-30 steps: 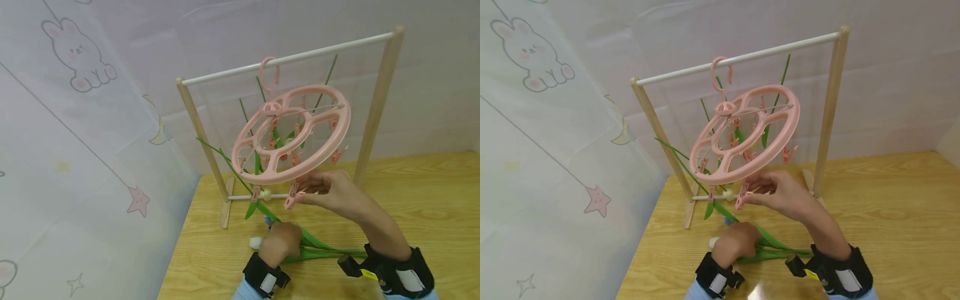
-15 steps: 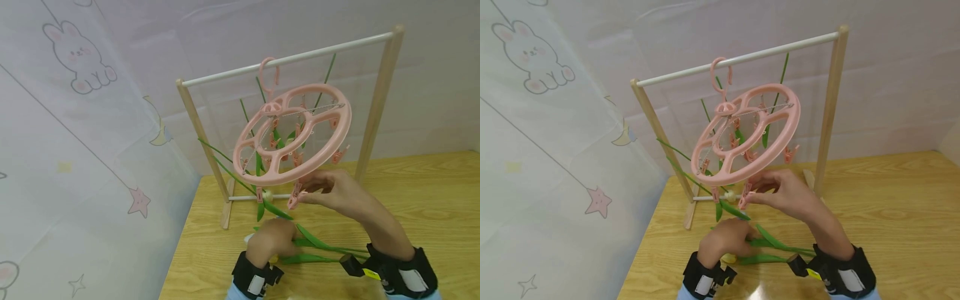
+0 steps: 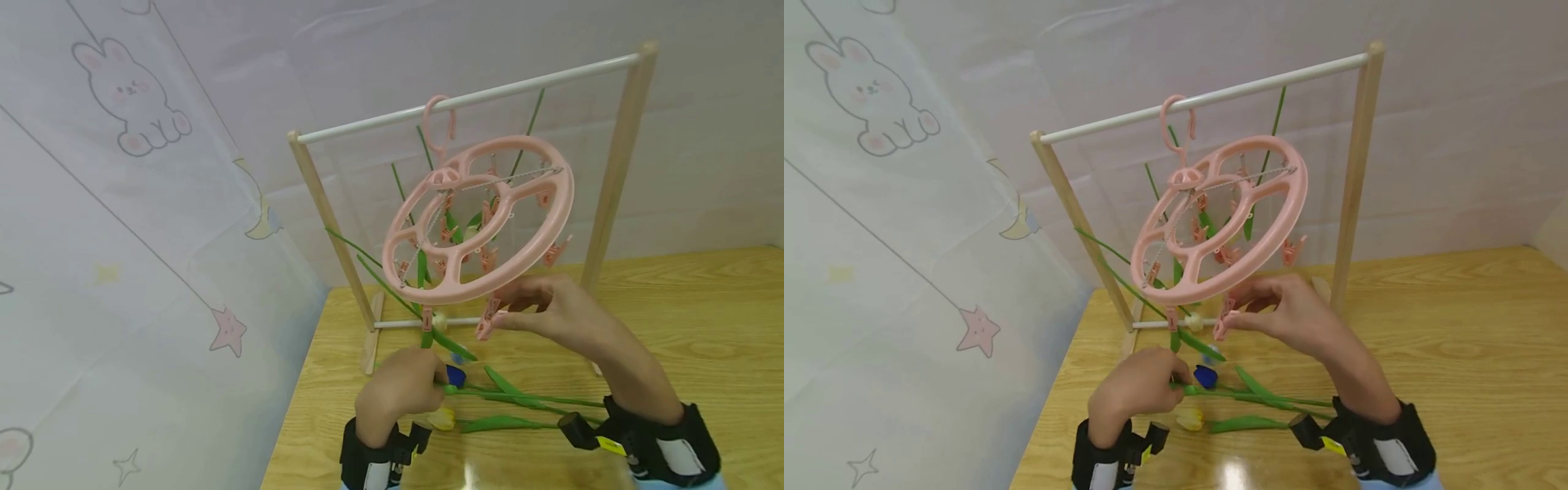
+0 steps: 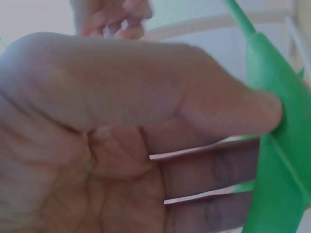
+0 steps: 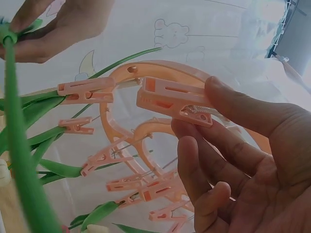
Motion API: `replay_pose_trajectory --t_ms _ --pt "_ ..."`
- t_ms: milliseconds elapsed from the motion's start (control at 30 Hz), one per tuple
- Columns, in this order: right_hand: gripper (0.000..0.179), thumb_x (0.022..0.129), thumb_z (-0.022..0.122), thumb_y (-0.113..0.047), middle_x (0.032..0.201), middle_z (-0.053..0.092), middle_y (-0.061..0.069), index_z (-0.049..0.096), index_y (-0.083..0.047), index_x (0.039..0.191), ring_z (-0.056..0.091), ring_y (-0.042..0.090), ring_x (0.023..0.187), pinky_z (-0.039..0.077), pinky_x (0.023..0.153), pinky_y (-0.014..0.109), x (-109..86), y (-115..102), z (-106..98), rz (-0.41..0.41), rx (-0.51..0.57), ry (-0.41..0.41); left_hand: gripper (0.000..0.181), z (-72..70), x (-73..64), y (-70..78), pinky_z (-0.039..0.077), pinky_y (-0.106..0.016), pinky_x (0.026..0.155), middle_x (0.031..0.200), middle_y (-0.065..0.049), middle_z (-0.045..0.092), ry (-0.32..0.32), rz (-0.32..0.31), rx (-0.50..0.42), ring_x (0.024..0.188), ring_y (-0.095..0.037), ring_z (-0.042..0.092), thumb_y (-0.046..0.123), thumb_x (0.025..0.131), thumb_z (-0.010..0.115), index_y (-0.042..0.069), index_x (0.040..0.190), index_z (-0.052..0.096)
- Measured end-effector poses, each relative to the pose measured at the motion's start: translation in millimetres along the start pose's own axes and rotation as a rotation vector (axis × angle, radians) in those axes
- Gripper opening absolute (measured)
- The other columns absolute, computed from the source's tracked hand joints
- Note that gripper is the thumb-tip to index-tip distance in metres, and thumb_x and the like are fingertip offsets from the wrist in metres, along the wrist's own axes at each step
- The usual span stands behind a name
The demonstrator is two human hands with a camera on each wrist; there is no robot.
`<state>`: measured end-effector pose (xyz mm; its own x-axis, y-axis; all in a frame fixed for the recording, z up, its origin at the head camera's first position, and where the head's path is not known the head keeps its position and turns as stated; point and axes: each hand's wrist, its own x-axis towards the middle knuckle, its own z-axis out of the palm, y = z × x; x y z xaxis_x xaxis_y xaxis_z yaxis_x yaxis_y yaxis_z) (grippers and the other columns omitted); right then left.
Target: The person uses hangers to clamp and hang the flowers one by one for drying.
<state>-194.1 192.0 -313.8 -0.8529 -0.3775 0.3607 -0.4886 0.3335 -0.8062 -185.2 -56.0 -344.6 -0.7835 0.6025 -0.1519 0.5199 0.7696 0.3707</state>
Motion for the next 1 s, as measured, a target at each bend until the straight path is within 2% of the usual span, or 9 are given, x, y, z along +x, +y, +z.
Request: replay_pose_trajectory --t_ms 67,100,167,300,433,600,733,900,1000 --pt "0.014 0.083 0.07 -0.021 0.087 0.069 -0.005 0.068 -0.017 0.096 0.064 0.015 0.078 0.053 0.067 0.033 0.1 0 0 -0.022 -0.002 -0.001 0.021 -6.2 -7.6 -4.3 0.032 -0.018 0.049 0.067 0.012 0.054 0.014 -0.01 -0.019 0.054 -0.002 0.038 0.003 0.078 0.063 0.022 0.075 0.071" --pt "0.014 0.083 0.07 -0.02 0.086 0.069 -0.004 0.067 -0.016 0.096 0.064 0.015 0.078 0.053 0.068 0.033 0.1 0 0 -0.026 0.003 -0.003 0.02 -9.3 -11.4 -6.4 0.038 -0.019 0.051 0.075 0.011 0.061 0.025 -0.015 -0.03 0.057 -0.002 0.044 0.004 0.079 0.063 0.02 0.085 0.073" --pt "0.013 0.083 0.07 -0.02 0.085 0.069 -0.004 0.067 -0.016 0.096 0.064 0.015 0.078 0.053 0.068 0.033 0.0 -1 -1 -0.031 0.002 -0.005 0.019 -14.9 -18.8 -10.5 0.045 -0.021 0.056 0.088 0.01 0.066 0.048 -0.025 -0.04 0.063 -0.003 0.052 0.008 0.082 0.063 0.019 0.094 0.074" --pt "0.015 0.084 0.069 -0.02 0.085 0.07 -0.004 0.067 -0.015 0.097 0.064 0.015 0.08 0.053 0.071 0.032 -0.6 -2 -1 -0.007 0.009 -0.005 0.017 -24.2 -30.9 -18.1 0.047 -0.022 0.059 0.091 0.008 0.065 0.11 -0.018 -0.044 0.065 -0.003 0.052 0.01 0.084 0.063 0.016 0.096 0.073" --pt "0.016 0.084 0.068 -0.021 0.087 0.07 -0.002 0.067 -0.012 0.098 0.064 0.017 0.083 0.053 0.073 0.032 -2.0 -3 -1 0.029 0.038 0.005 0.016 -30.2 -37.0 -22.9 0.05 -0.023 0.069 0.09 0.009 0.065 0.169 0.039 -0.031 0.077 -0.002 0.056 0.009 0.083 0.064 0.015 0.095 0.073" --pt "0.017 0.084 0.068 -0.017 0.09 0.069 0.004 0.066 -0.007 0.097 0.065 0.02 0.081 0.054 0.071 0.03 -2.0 -2 -1 0.047 0.085 0.024 0.017 -34.3 -37.1 -23.4 0.051 -0.024 0.076 0.096 0.006 0.067 0.28 0.173 -0.068 0.086 -0.003 0.058 0.01 0.087 0.063 0.013 0.101 0.071" --pt "0.017 0.083 0.07 -0.014 0.09 0.068 0.009 0.065 -0.001 0.094 0.065 0.023 0.078 0.054 0.066 0.03 -1.7 -2 -1 0.045 0.119 0.035 0.016 -35.0 -34.3 -20.9 0.051 -0.022 0.075 0.1 0.006 0.066 0.38 0.269 -0.13 0.086 -0.001 0.058 0.011 0.088 0.064 0.013 0.103 0.069" --pt "0.018 0.083 0.07 -0.017 0.087 0.069 0.007 0.065 -0.002 0.092 0.065 0.022 0.076 0.055 0.065 0.032 -1.7 -2 -1 0.057 0.105 0.026 0.02 -31.1 -24.7 -15.7 0.051 -0.02 0.07 0.097 0.003 0.067 0.522 0.326 -0.218 0.084 -0.001 0.059 0.012 0.088 0.064 0.012 0.107 0.068" --pt "0.017 0.084 0.069 -0.014 0.088 0.069 0.009 0.063 0.001 0.091 0.065 0.024 0.077 0.055 0.065 0.033 -1.6 -2 -1 0.05 0.146 0.016 0.019 -27.5 -17.4 -12.4 0.052 -0.02 0.068 0.095 0.002 0.068 0.569 0.343 -0.243 0.085 -0.001 0.06 0.013 0.088 0.063 0.012 0.106 0.068"
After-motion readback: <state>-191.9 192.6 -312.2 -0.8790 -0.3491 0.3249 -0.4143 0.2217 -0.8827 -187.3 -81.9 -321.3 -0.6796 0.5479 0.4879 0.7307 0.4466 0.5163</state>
